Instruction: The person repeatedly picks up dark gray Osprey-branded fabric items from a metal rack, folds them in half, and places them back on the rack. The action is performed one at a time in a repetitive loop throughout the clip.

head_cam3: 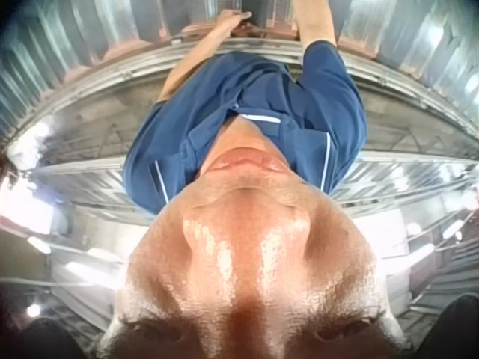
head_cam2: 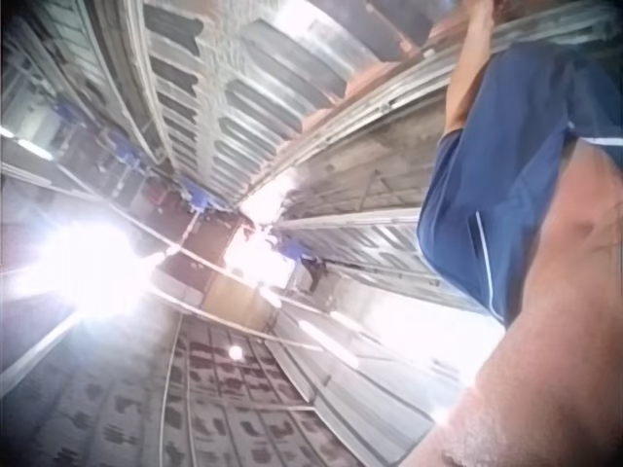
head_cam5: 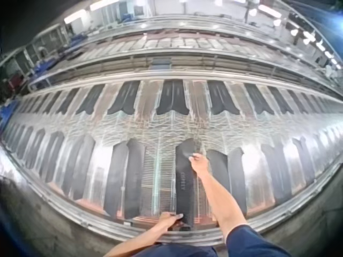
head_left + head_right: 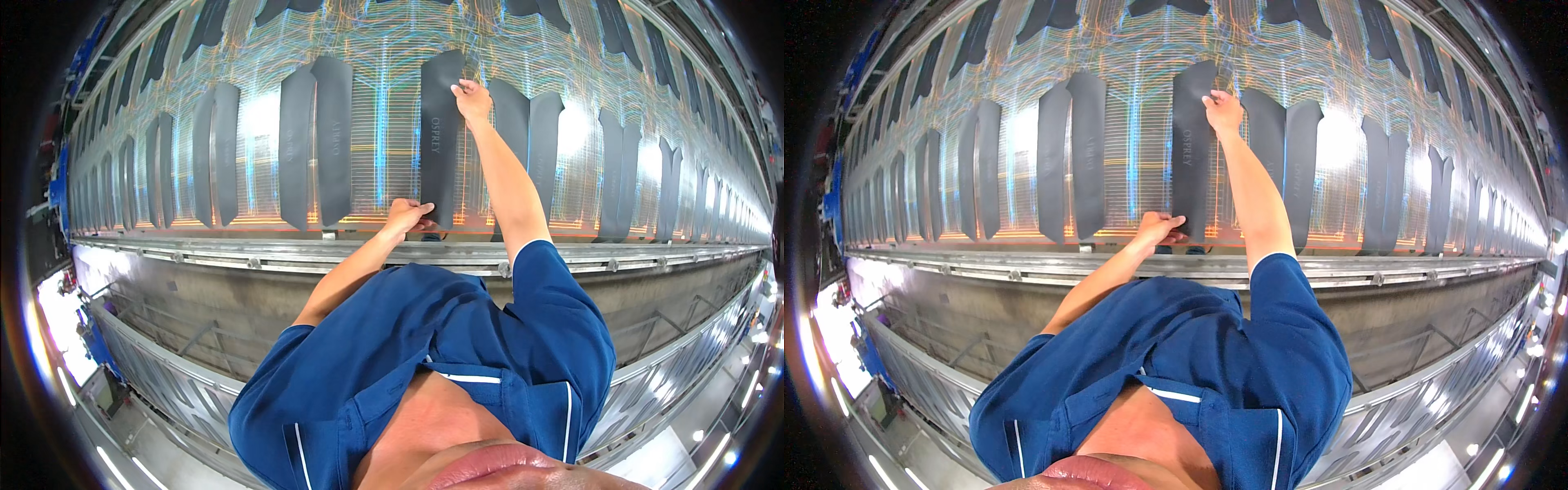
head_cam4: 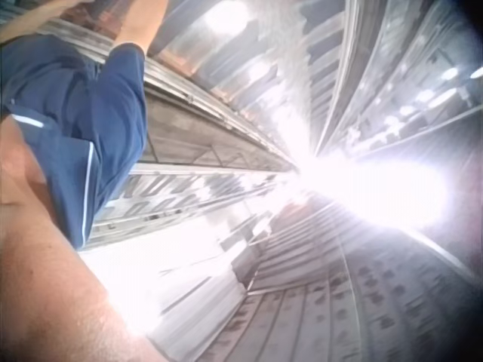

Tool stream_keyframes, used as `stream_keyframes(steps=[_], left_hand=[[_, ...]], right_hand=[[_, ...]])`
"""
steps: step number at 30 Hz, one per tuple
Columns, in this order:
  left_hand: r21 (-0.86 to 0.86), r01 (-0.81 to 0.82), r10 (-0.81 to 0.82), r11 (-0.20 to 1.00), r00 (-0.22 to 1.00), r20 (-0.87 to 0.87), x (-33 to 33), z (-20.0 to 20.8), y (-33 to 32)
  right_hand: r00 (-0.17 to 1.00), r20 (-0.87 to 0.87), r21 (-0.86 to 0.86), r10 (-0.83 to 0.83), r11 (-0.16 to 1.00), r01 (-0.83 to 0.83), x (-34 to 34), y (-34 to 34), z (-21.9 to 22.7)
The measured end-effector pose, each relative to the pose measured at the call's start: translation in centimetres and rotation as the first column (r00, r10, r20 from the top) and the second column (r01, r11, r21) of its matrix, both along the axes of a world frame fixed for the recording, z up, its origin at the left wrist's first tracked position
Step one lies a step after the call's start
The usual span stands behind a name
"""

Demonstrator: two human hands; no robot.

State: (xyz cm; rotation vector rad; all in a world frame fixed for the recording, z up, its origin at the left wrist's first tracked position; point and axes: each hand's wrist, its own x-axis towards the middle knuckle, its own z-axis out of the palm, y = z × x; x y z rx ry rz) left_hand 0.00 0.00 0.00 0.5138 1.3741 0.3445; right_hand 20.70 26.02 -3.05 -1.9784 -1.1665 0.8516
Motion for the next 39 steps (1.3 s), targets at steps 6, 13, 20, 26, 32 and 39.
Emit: stream_keyframes(steps=[6, 13, 20, 26, 32, 39], left_hand=[[0.080, 0.188, -0.179, 0.979, 0.977, -0.113, 0.1, -1.3, -1.4], [0.151, 0.236, -0.215, 0.960, 0.966, -0.142, 1.3, -0.3, -1.3], [0.199, 0.367, -0.251, 0.909, 0.861, -0.442, 1.8, 0.7, -2.6], [0.456, 0.467, -0.086, 0.757, 0.764, -0.639, 12.8, 2.3, -5.0], [0.258, 0.053, 0.044, 0.965, 0.933, -0.356, 22.4, 0.4, -6.7], [-0.003, 0.163, -0.155, 0.987, 0.936, -0.317, 22.9, 0.2, -3.8]], right_hand=[[0.973, 0.051, 0.211, -0.226, 0.954, 0.211, 1.3, -5.6, 2.6], [0.935, -0.288, 0.212, -0.205, 0.939, 0.271, 9.5, -19.8, 3.4], [0.843, -0.426, 0.053, -0.329, 0.921, 0.386, 20.5, -27.6, 4.1], [0.864, -0.449, -0.140, -0.226, 0.973, 0.182, 26.1, -30.3, 1.9], [0.835, -0.545, -0.285, -0.081, 0.954, -0.094, 27.0, -30.5, 3.6], [0.846, -0.529, -0.468, -0.069, 0.856, -0.222, 27.7, -28.4, 4.2]])
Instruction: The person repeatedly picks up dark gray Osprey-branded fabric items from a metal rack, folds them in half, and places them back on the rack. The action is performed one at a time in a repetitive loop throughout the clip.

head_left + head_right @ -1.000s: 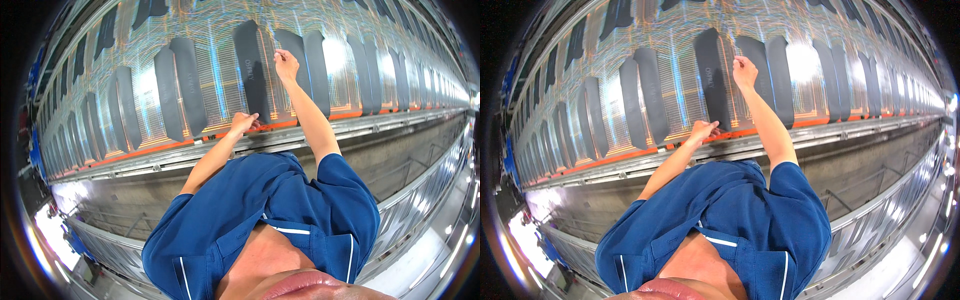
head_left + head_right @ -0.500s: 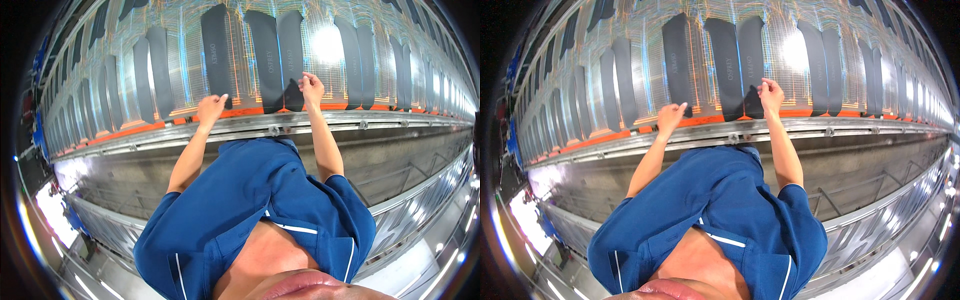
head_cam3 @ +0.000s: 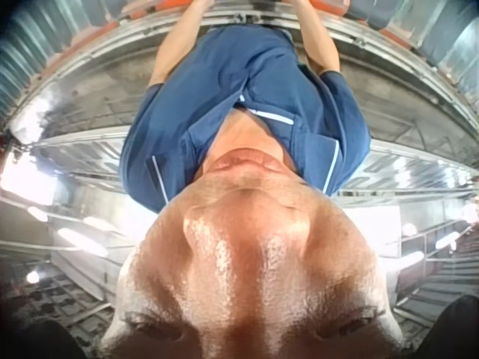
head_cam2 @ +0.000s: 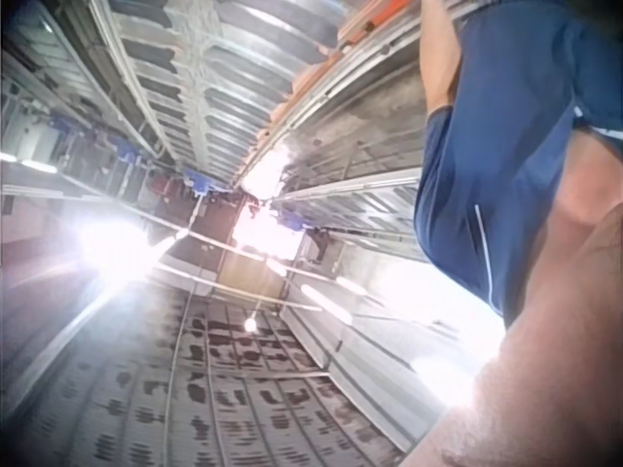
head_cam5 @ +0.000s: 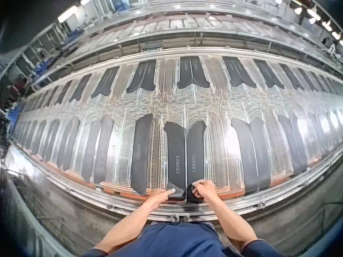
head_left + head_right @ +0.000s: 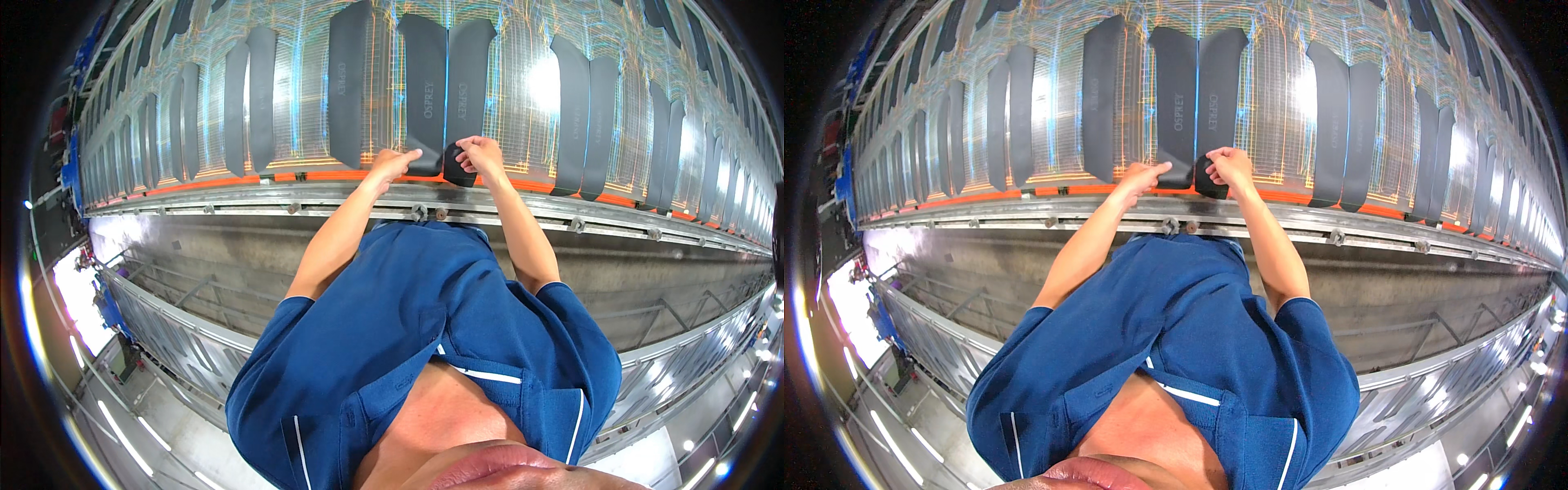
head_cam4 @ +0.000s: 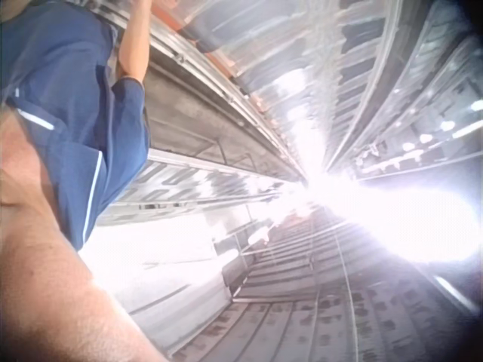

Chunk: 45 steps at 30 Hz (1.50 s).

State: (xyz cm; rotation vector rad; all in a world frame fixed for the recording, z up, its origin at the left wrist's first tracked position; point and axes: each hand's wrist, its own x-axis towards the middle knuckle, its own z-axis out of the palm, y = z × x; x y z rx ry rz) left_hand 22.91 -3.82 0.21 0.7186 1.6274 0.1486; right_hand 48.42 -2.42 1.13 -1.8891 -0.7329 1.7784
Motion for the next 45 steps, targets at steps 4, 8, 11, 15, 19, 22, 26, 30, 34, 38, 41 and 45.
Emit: stream_keyframes(steps=[4, 8, 11, 15, 19, 22, 26, 30, 34, 38, 41, 45], left_hand=[[-0.203, -0.151, 0.200, 0.967, 0.947, 0.250, 1.2, 2.1, 1.6], [-0.317, -0.393, 0.499, 0.863, 0.756, 0.424, 1.8, 3.4, 3.7], [-0.376, -0.388, 0.540, 0.841, 0.639, 0.548, 1.2, 5.4, 5.1], [-0.372, -0.394, 0.541, 0.840, 0.667, 0.513, 1.0, 7.0, 5.4], [-0.379, -0.375, 0.528, 0.846, 0.681, 0.507, 0.6, 6.8, 6.2], [-0.410, -0.380, 0.554, 0.829, 0.655, 0.514, 0.7, 9.8, 9.3], [-0.257, -0.450, 0.483, 0.855, 0.511, 0.711, -0.2, 15.8, 13.6], [-0.246, -0.461, 0.495, 0.852, 0.558, 0.667, 0.2, 17.9, 13.2], [-0.304, -0.432, 0.514, 0.849, 0.546, 0.661, -0.8, 15.6, 10.1], [-0.328, -0.454, 0.549, 0.829, 0.542, 0.637, 0.0, 17.1, 11.1], [-0.264, -0.468, 0.513, 0.843, 0.557, 0.653, -0.2, 18.7, 12.6], [0.061, -0.417, 0.208, 0.907, 0.567, 0.797, -1.7, 25.0, 12.4]], right_hand=[[0.996, 0.025, -0.095, 0.088, 0.992, -0.086, 0.1, 0.8, 0.7], [0.991, -0.113, -0.202, 0.066, 0.975, -0.088, -0.2, 1.9, 0.4], [0.959, -0.275, -0.292, -0.076, 0.956, -0.007, -1.8, 3.1, 0.3], [0.909, -0.334, -0.398, -0.251, 0.911, 0.105, -5.0, 6.2, 1.0], [0.920, -0.260, -0.320, -0.293, 0.925, 0.204, -6.1, 8.2, -3.6], [0.902, -0.279, -0.297, -0.330, 0.923, 0.246, -6.2, 11.7, -1.1], [0.823, -0.482, -0.113, -0.301, 0.953, 0.282, -6.1, 17.3, 6.5], [0.831, -0.422, -0.267, -0.361, 0.926, 0.266, -6.7, 17.1, 8.2], [0.810, -0.458, -0.337, -0.366, 0.915, 0.223, -6.9, 18.5, -1.4], [0.907, -0.316, -0.138, -0.280, 0.959, 0.248, -6.6, 21.2, -2.0], [0.936, -0.260, 0.065, -0.236, 0.963, 0.261, -6.7, 23.6, -1.5], [0.939, -0.341, 0.306, 0.038, 0.949, 0.073, -7.5, 30.2, 11.4]])
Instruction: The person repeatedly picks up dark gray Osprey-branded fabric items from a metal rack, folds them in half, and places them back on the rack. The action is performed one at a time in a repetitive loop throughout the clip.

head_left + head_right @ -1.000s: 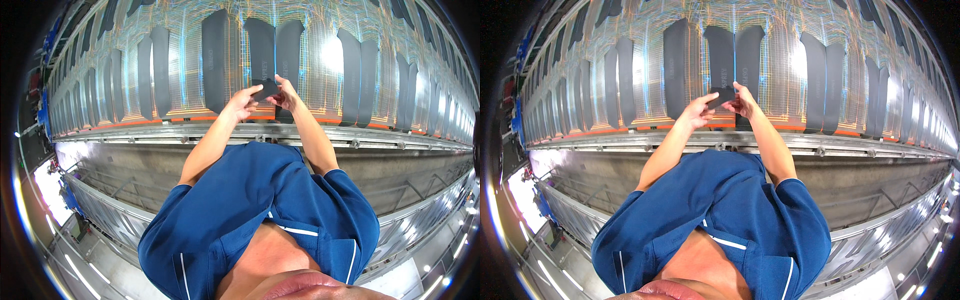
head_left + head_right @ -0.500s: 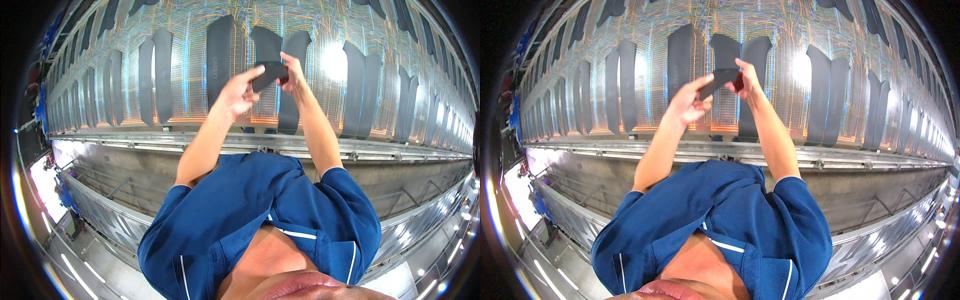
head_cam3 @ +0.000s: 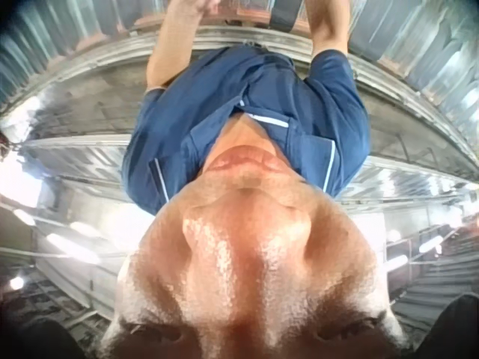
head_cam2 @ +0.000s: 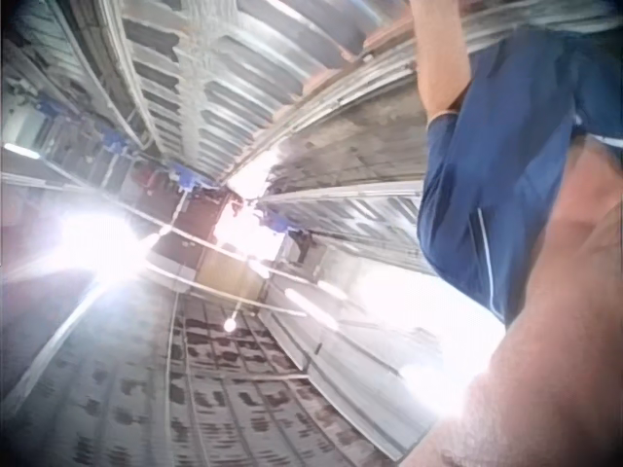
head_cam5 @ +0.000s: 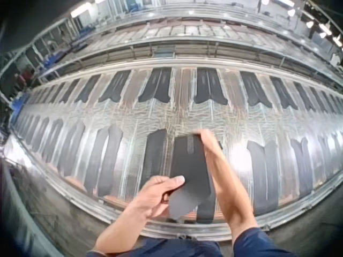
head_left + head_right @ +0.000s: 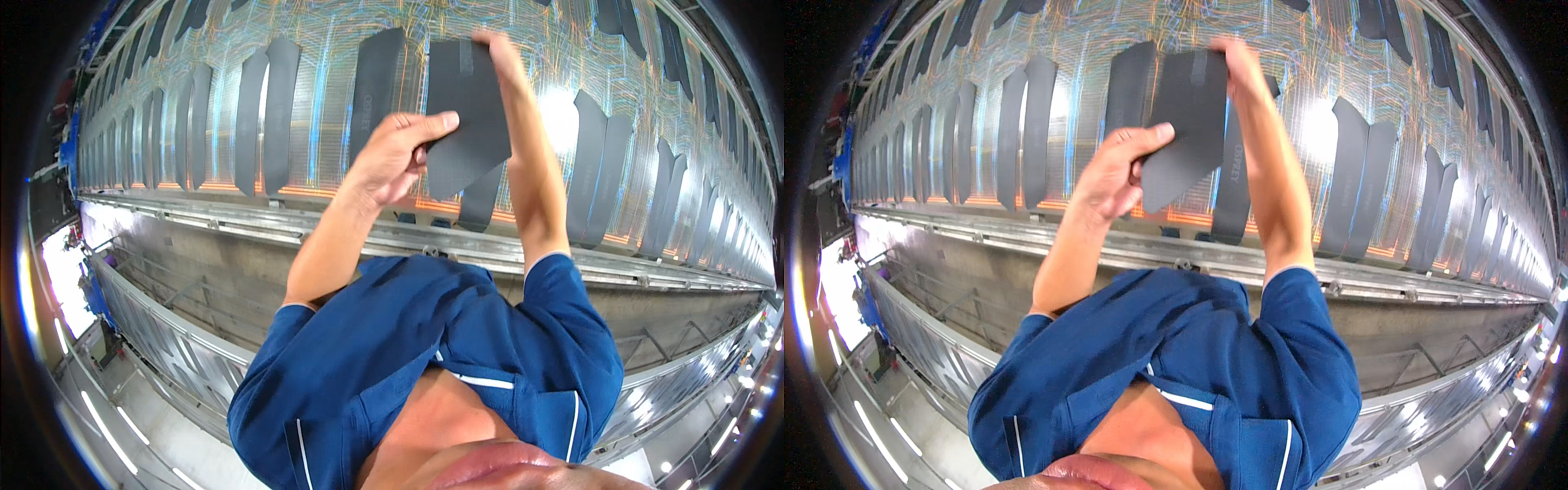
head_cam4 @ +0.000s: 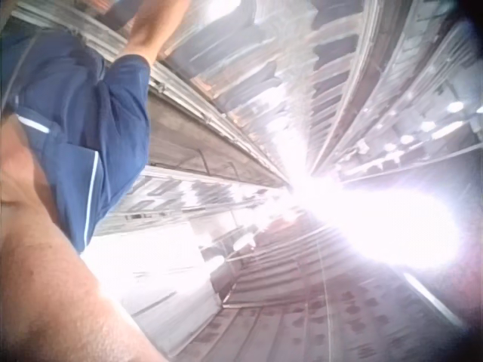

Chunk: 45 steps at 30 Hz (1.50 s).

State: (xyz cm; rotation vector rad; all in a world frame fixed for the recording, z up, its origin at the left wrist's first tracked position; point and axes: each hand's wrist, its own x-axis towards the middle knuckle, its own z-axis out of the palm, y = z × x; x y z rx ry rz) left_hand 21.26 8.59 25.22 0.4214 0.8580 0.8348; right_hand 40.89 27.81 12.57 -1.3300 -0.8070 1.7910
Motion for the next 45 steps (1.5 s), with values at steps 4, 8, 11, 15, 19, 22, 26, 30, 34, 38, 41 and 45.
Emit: stream_keyframes(steps=[4, 8, 11, 15, 19, 22, 26, 30, 34, 38, 41, 45], left_hand=[[0.070, -0.056, 0.071, 0.996, 0.972, -0.226, -0.3, 2.3, 0.0], [0.072, 0.032, 0.004, 0.997, 0.892, -0.452, -3.2, -6.6, -2.1], [-0.085, -0.007, -0.034, 0.996, 0.878, -0.477, -3.8, -13.0, -4.1], [-0.141, -0.022, -0.056, 0.990, 0.847, -0.528, -4.0, -21.6, -7.1], [-0.259, -0.050, -0.089, 0.965, 0.863, -0.497, -3.9, -22.8, -8.9], [-0.287, -0.018, -0.115, 0.958, 0.891, -0.439, -4.0, -23.9, -9.4], [-0.349, -0.022, -0.147, 0.937, 0.881, -0.449, -4.5, -24.2, -10.3], [-0.336, 0.037, -0.188, 0.941, 0.884, -0.429, -4.9, -25.2, -11.1], [-0.338, 0.081, -0.228, 0.937, 0.879, -0.420, -4.6, -25.1, -11.3], [-0.309, 0.135, -0.276, 0.942, 0.833, -0.478, -5.2, -26.2, -11.4], [-0.316, 0.172, -0.316, 0.933, 0.811, -0.493, -5.8, -26.9, -11.9], [-0.312, 0.237, -0.384, 0.920, 0.700, -0.602, -5.3, -24.7, -12.0]], right_hand=[[0.957, -0.285, 0.085, -0.061, 0.992, 0.088, -1.1, 3.3, 3.9], [0.971, -0.223, 0.039, -0.092, 0.994, 0.103, -3.2, 1.9, -1.2], [0.996, -0.059, -0.029, -0.061, 0.998, 0.060, -3.0, 1.1, -10.6], [0.977, 0.212, -0.085, -0.001, 0.996, 0.019, -3.5, -1.2, -17.4], [0.915, 0.401, -0.062, 0.039, 0.998, -0.015, -4.4, -2.5, -17.0], [0.867, 0.496, -0.032, 0.056, 0.998, -0.046, -3.9, -3.1, -16.0], [0.827, 0.554, -0.046, 0.092, 0.996, -0.080, -3.9, -4.4, -13.5], [0.819, 0.573, 0.038, -0.022, 0.999, 0.001, -2.6, -6.0, -11.8], [0.828, 0.519, 0.144, -0.213, 0.977, 0.161, 0.1, -9.6, -10.9], [0.871, 0.378, 0.161, -0.314, 0.949, 0.273, 4.1, -16.7, -9.6], [0.866, 0.398, 0.070, -0.302, 0.951, 0.300, 8.4, -23.0, -10.5], [0.809, 0.477, 0.002, -0.343, 0.921, 0.389, 12.5, -30.2, -10.8]])
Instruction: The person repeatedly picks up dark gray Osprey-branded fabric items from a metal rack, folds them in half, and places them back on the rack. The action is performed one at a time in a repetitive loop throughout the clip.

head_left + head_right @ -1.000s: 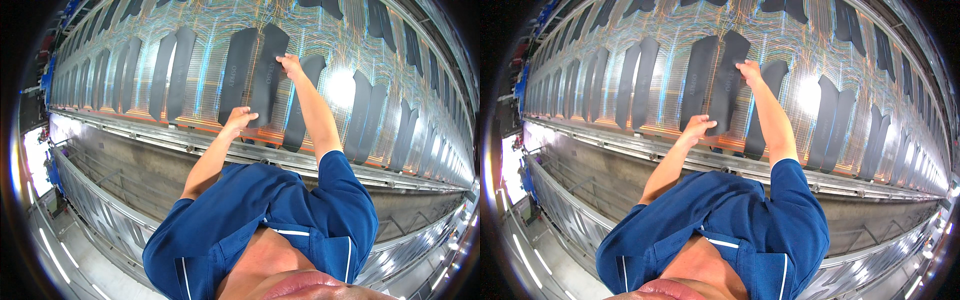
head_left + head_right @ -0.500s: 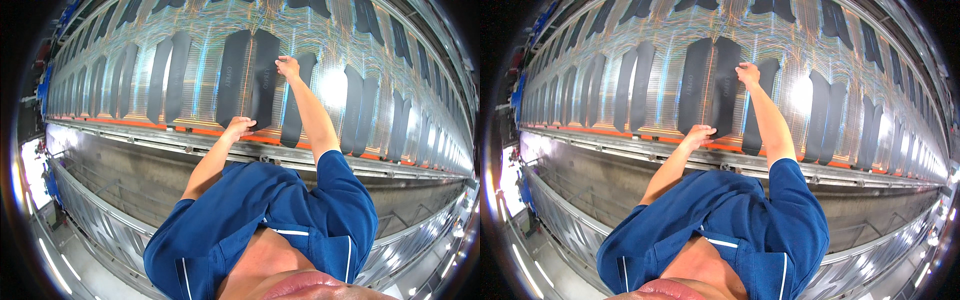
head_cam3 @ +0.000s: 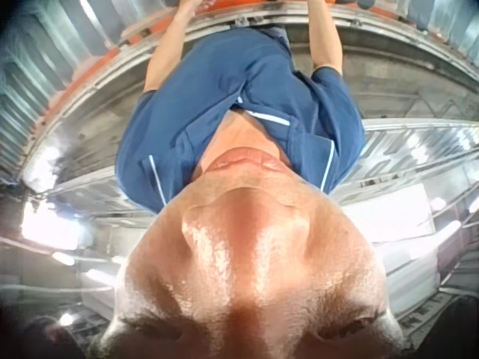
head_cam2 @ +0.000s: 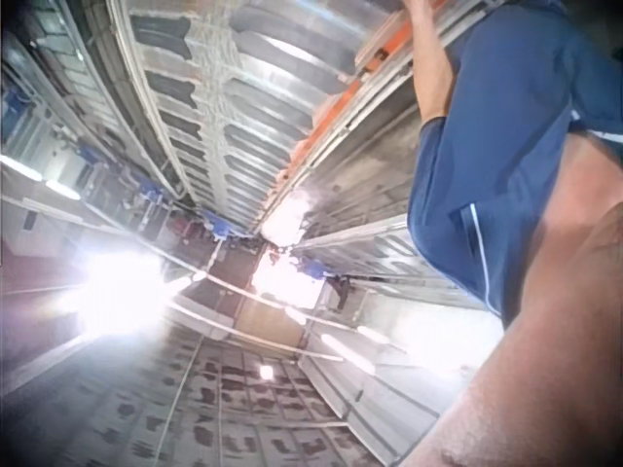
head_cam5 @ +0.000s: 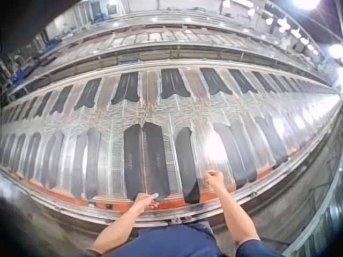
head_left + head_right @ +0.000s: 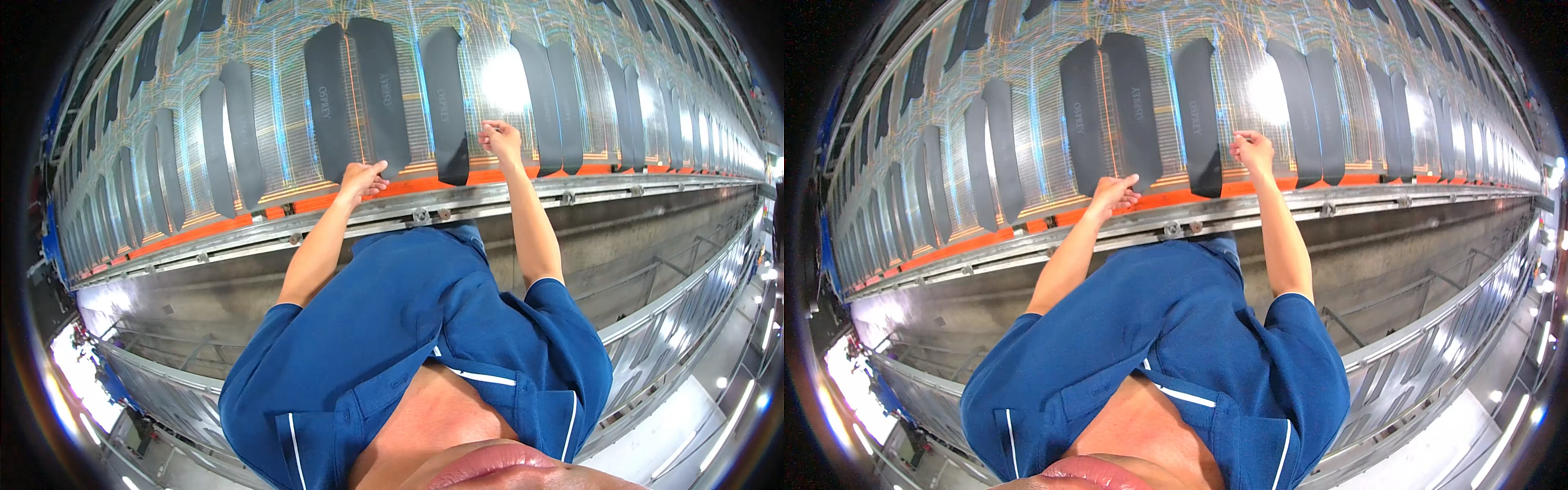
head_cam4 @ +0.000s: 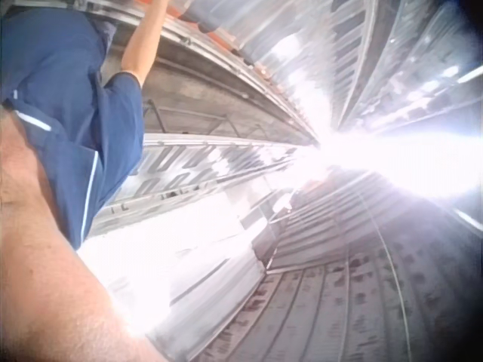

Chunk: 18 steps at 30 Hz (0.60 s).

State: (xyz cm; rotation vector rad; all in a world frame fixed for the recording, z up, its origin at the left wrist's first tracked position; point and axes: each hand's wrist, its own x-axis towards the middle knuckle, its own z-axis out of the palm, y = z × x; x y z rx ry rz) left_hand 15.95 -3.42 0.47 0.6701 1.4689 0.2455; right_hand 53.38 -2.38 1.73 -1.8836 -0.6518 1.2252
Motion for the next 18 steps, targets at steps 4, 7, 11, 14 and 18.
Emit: stream_keyframes(steps=[4, 7, 11, 14, 18], left_hand=[[0.079, 0.573, -0.393, 0.815, 0.649, -0.651, 2.1, 5.6, 0.1], [0.276, 0.622, -0.256, 0.733, 0.627, -0.735, 5.8, 6.0, -1.2], [0.384, 0.259, -0.089, 0.886, 0.909, -0.408, 12.0, 2.4, -3.1], [0.303, -0.019, 0.104, 0.953, 0.958, -0.268, 17.1, 2.0, -4.0], [0.240, -0.136, 0.209, 0.961, 0.927, -0.311, 18.4, -0.6, -3.6]], right_hand=[[1.000, -0.021, -0.023, -0.013, 1.000, 0.012, 2.8, -3.9, -0.2], [0.996, -0.075, -0.062, 0.057, 0.996, -0.062, 4.4, -5.0, -0.2], [0.967, -0.144, -0.148, 0.209, 0.962, -0.230, 6.2, -4.8, -0.7], [0.919, -0.207, -0.166, 0.335, 0.914, -0.371, 7.1, -4.6, -0.3], [0.862, -0.296, -0.203, 0.412, 0.855, -0.478, 7.9, -3.8, -0.1]])
